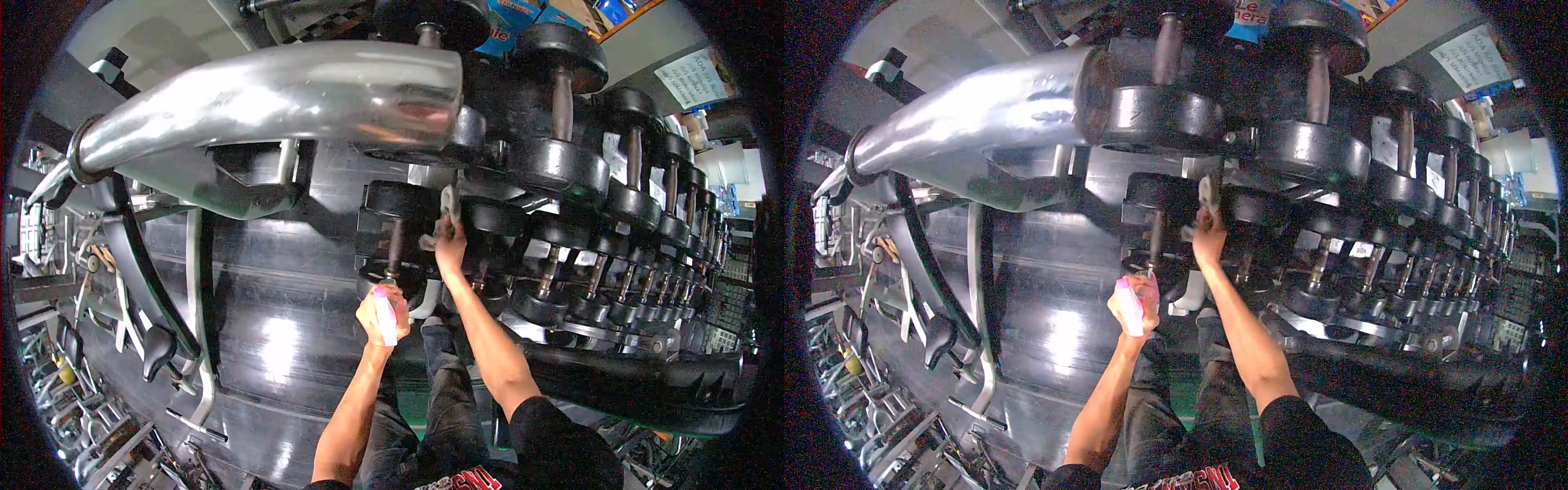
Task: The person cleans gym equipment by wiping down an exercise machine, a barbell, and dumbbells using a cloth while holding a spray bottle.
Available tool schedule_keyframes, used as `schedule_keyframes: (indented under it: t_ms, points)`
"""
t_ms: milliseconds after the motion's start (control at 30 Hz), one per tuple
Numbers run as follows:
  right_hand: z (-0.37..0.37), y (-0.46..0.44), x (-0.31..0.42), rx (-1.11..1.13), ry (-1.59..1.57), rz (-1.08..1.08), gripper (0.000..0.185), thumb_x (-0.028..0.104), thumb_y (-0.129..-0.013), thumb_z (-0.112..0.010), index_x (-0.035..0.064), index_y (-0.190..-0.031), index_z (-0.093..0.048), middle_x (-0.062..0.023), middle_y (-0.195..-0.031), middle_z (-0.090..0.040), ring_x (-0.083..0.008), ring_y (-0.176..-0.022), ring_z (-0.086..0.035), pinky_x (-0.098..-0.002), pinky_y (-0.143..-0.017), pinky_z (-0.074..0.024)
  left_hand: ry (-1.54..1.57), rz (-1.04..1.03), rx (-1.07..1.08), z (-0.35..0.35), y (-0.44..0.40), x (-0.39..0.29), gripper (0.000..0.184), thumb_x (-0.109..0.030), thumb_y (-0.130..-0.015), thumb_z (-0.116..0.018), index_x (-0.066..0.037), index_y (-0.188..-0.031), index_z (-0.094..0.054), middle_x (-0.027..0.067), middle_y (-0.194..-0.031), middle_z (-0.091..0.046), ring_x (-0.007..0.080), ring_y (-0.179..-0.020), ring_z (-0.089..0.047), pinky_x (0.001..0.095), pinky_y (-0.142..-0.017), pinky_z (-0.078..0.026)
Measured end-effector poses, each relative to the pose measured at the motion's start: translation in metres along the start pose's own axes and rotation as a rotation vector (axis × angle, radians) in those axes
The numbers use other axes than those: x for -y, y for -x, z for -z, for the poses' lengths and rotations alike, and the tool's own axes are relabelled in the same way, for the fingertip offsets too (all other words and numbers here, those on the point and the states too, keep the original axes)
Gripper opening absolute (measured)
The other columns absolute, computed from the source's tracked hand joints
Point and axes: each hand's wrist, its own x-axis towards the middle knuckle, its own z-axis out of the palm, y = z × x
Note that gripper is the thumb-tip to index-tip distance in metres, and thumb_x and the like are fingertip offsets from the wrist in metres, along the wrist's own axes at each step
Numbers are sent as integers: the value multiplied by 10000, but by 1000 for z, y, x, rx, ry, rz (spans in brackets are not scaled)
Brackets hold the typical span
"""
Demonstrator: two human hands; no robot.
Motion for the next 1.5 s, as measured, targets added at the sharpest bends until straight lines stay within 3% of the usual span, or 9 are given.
schedule_keyframes:
  t_ms: [67,267,400,600,733,933,1067,1233,1500]
  points:
    - [7,7,13,138,308,360,287,195,-911,-556,43,-1153,-581,-196,-1251,-559,-329,-1009,-623,-426,-847,-483,46,92,-45,-3,2,-2,255,-239,-841,-592,-45,-677,-566,98,-715,-612,267,-654,-628,347,-608,-508]
    - [-52,7,99,236,718,1241,292,125,-785,-565,89,-1065,-639,-123,-1200,-583,-370,-1287,-372,-495,-1034,-364,-11,14,-9,-5,1,0,96,-111,-774,-598,-39,-719,-566,111,-734,-611,279,-647,-630,342,-595,-525]
    - [-116,-4,114,552,1258,1143,273,157,-835,-512,33,-993,-696,-133,-1161,-597,-324,-1120,-489,-515,-1011,-307,34,109,-46,-11,11,1,112,-117,-786,-599,-38,-713,-567,112,-713,-605,275,-630,-626,341,-594,-523]
    - [-136,-1,111,462,1404,1009,213,169,-839,-528,95,-893,-720,-57,-1037,-635,-232,-1041,-501,-405,-916,-324,-14,157,-48,-10,2,-10,148,-136,-808,-604,-35,-703,-579,106,-688,-601,263,-625,-626,339,-595,-518]
    - [-80,-7,91,395,668,1251,231,97,-753,-600,101,-977,-660,-72,-1194,-565,-257,-1174,-467,-411,-1011,-335,-28,113,-52,-10,-3,-10,173,-144,-815,-600,-34,-685,-566,92,-680,-596,249,-618,-612,331,-604,-513]
    - [-4,-10,70,485,197,718,567,-53,-798,-541,95,-1337,-452,-127,-1442,-378,-335,-1295,-403,-449,-1054,-358,25,103,-3,-9,-3,-10,135,-119,-801,-598,-49,-692,-558,87,-681,-599,240,-611,-613,327,-607,-514]
    - [9,-58,101,433,571,273,304,140,-931,-420,56,-1187,-560,-215,-990,-633,-360,-1000,-604,-464,-859,-459,1,95,29,-10,12,5,79,-92,-780,-602,-60,-725,-556,89,-685,-602,252,-625,-632,325,-585,-519]
    - [-34,-171,25,836,783,108,617,353,-865,-485,-63,-1306,-375,-296,-1236,-534,-424,-1182,-503,-455,-969,-409,1,97,-7,-13,16,3,91,-75,-739,-624,-45,-769,-542,100,-711,-613,260,-634,-644,320,-571,-522]
    - [14,-119,74,882,501,198,530,310,-913,-423,-68,-1283,-383,-289,-1174,-564,-382,-1081,-571,-449,-870,-447,22,32,11,-12,18,5,111,-17,-696,-604,-38,-779,-532,98,-711,-622,254,-641,-648,317,-589,-530]
